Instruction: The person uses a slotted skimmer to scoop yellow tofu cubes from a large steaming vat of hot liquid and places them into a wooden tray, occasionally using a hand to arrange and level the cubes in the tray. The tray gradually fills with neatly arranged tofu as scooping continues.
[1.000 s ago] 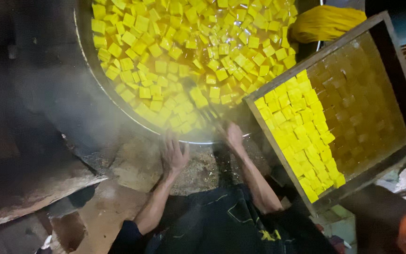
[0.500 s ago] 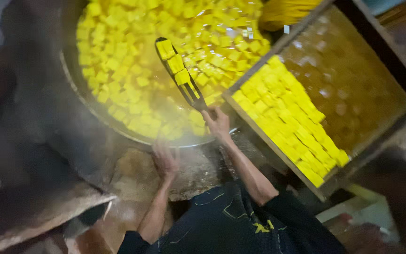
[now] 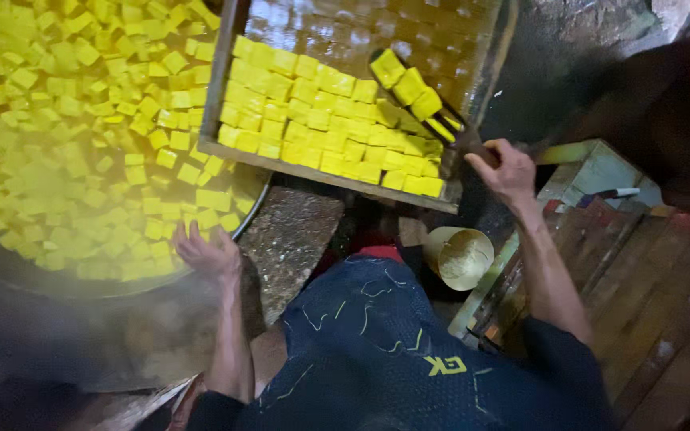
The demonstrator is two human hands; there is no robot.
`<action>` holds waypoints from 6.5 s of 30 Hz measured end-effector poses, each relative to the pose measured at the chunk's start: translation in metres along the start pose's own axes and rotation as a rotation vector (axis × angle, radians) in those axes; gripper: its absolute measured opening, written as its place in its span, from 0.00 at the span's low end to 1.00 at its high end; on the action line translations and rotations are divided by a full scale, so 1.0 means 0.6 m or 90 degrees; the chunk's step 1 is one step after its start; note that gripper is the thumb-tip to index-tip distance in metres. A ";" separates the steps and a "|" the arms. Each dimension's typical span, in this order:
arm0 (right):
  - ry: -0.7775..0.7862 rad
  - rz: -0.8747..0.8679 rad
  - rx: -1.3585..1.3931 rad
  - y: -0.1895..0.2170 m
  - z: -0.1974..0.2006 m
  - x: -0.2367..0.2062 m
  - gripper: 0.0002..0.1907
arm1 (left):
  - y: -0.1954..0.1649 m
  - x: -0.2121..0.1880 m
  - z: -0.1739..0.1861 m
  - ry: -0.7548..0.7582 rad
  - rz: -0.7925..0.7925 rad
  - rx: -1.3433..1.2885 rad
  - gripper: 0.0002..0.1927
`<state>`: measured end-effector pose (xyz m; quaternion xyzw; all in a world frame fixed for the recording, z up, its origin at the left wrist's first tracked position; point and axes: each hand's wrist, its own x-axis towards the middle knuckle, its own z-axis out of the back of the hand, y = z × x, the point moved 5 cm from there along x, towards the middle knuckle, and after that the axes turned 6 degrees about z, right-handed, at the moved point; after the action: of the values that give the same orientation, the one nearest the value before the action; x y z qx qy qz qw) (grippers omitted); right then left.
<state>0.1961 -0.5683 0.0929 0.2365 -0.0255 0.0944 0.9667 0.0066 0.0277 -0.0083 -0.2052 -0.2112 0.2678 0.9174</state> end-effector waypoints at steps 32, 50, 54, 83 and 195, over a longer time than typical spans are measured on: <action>-0.254 -0.487 0.482 -0.219 -0.042 -0.387 0.13 | -0.808 0.031 -0.404 0.348 -0.548 0.015 0.13; 0.246 0.070 0.449 0.467 -0.403 0.084 0.14 | 0.082 0.072 0.050 0.035 0.134 0.030 0.27; 0.321 0.192 0.246 0.650 -0.486 0.107 0.20 | 0.166 0.029 0.080 0.092 0.156 0.105 0.33; 0.129 -0.120 0.549 0.436 -0.298 0.069 0.14 | 0.136 -0.045 0.067 -0.027 0.062 0.242 0.32; 0.330 0.185 0.257 0.894 -0.690 0.203 0.23 | 0.209 -0.009 0.072 0.083 0.347 0.109 0.35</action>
<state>0.2128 0.1105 -0.0205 0.3845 0.2062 0.2910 0.8515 -0.0697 0.1327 -0.0357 -0.1931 -0.0658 0.5071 0.8374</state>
